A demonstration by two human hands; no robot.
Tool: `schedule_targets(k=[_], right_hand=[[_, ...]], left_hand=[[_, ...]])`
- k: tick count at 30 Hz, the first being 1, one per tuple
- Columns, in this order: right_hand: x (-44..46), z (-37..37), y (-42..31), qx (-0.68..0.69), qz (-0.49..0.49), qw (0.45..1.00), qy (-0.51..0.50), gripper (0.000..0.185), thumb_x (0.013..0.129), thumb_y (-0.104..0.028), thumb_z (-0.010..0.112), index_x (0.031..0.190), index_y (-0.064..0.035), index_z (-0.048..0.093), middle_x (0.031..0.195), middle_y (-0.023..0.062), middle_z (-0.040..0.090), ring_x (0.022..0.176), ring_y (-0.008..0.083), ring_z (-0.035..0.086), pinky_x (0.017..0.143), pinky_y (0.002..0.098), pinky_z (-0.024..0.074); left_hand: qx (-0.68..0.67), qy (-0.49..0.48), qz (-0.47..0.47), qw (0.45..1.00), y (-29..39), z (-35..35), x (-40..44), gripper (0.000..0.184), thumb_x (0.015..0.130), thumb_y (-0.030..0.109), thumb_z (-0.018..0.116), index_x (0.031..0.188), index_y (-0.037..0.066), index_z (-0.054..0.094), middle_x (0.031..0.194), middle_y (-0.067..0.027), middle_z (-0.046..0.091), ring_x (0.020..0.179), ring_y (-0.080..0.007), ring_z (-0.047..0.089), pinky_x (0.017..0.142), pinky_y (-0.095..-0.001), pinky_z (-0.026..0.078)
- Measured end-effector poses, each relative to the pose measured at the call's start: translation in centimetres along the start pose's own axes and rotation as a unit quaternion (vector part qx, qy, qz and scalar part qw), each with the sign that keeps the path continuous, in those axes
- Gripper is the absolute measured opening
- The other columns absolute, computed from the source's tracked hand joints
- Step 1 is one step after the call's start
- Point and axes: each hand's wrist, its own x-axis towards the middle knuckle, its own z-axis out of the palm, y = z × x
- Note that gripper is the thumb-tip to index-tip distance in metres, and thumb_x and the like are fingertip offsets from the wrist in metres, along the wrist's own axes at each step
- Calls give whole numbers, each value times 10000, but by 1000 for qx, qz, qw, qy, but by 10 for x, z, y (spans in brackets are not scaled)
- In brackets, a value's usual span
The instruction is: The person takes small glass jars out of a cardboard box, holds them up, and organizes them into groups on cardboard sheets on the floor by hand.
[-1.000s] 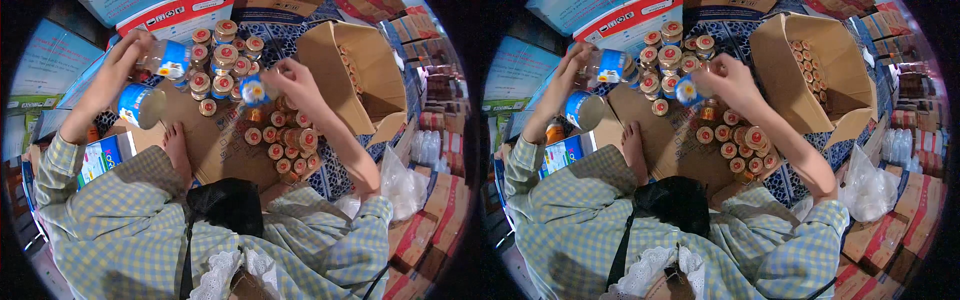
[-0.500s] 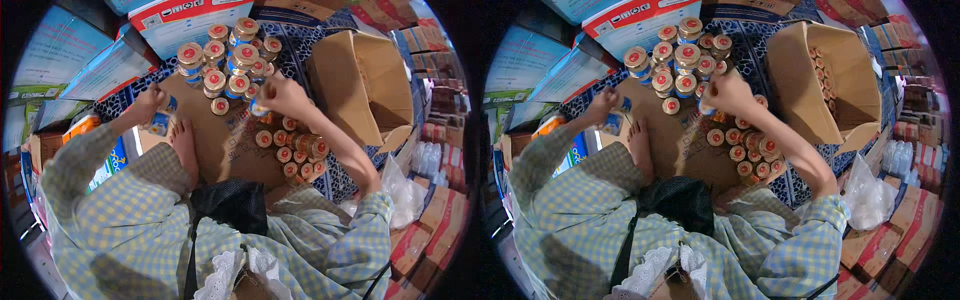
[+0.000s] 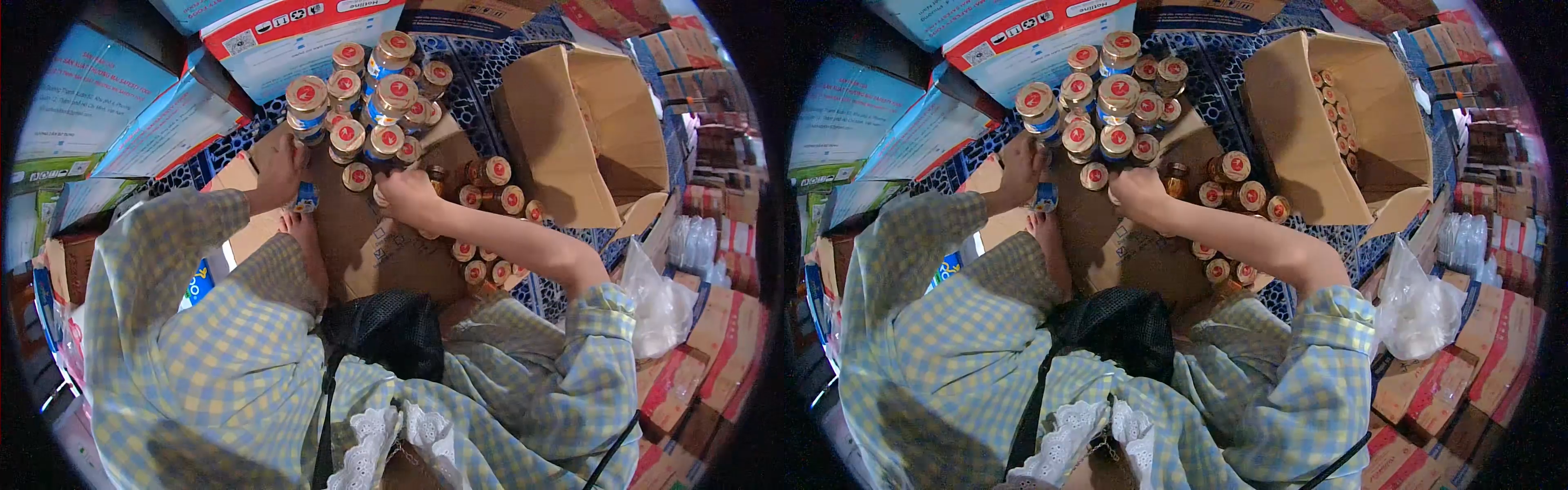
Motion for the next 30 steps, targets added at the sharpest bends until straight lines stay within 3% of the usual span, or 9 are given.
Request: schedule_targets(k=[8,12,15,20,24,26,28,29,30], right_hand=[[10,10,13,-15,20,999,-35,444,641,-301,714,916,-18,511,765,154,594,777,291,603,650,397,484],[10,9,11,40,53,998,-7,436,634,-301,723,879,-8,511,768,164,594,793,306,597,662,394,486],[11,8,11,118,77,990,14,224,612,-130,682,744,6,563,764,151,604,756,309,603,654,399,486],[4,-29,13,221,167,956,-92,263,652,-189,651,818,3,583,804,168,608,827,320,594,699,393,484],[-36,-73,13,161,110,979,58,498,710,-392,654,904,52,541,751,194,606,702,339,607,618,378,490],[-65,-106,19,231,71,968,70,450,761,-377,619,905,46,566,683,150,613,598,271,611,529,335,486],[-100,-152,22,382,127,911,-88,377,814,-336,579,924,25,592,681,95,625,579,167,603,470,275,463],[-117,-160,28,434,109,884,-136,358,824,-326,572,924,17,600,689,77,627,582,132,596,462,249,456],[-132,-164,35,485,88,851,-181,340,834,-316,564,925,8,609,698,59,630,586,97,589,454,222,448]], left_hand=[[-1,52,-7,999,-14,-4,-20,293,876,282,417,1038,43,473,983,-96,547,866,-227,534,675,-353,438],[5,198,-21,980,-25,-16,-27,286,872,281,421,1032,51,479,973,-96,550,860,-235,535,673,-363,437],[43,340,-19,939,-40,-23,-21,281,870,280,423,1028,56,484,965,-96,553,856,-242,536,672,-370,437],[207,508,-32,835,-71,-3,7,272,865,278,428,1022,65,492,953,-96,557,849,-252,538,669,-382,436],[472,612,-157,614,-99,140,44,265,862,277,431,1017,72,499,942,-96,560,843,-261,540,667,-392,435],[113,521,35,846,-79,-25,18,242,851,236,450,947,19,496,896,-130,539,799,-263,509,680,-371,409],[-241,420,58,873,-55,-53,1,234,839,196,469,877,-33,493,849,-165,517,755,-265,479,694,-349,383],[47,499,127,856,-61,-36,1,213,837,167,464,891,-38,485,848,-162,510,769,-252,474,707,-343,375],[48,492,130,859,-59,-31,-3,213,837,167,464,891,-38,485,848,-162,510,769,-252,474,707,-343,375]])
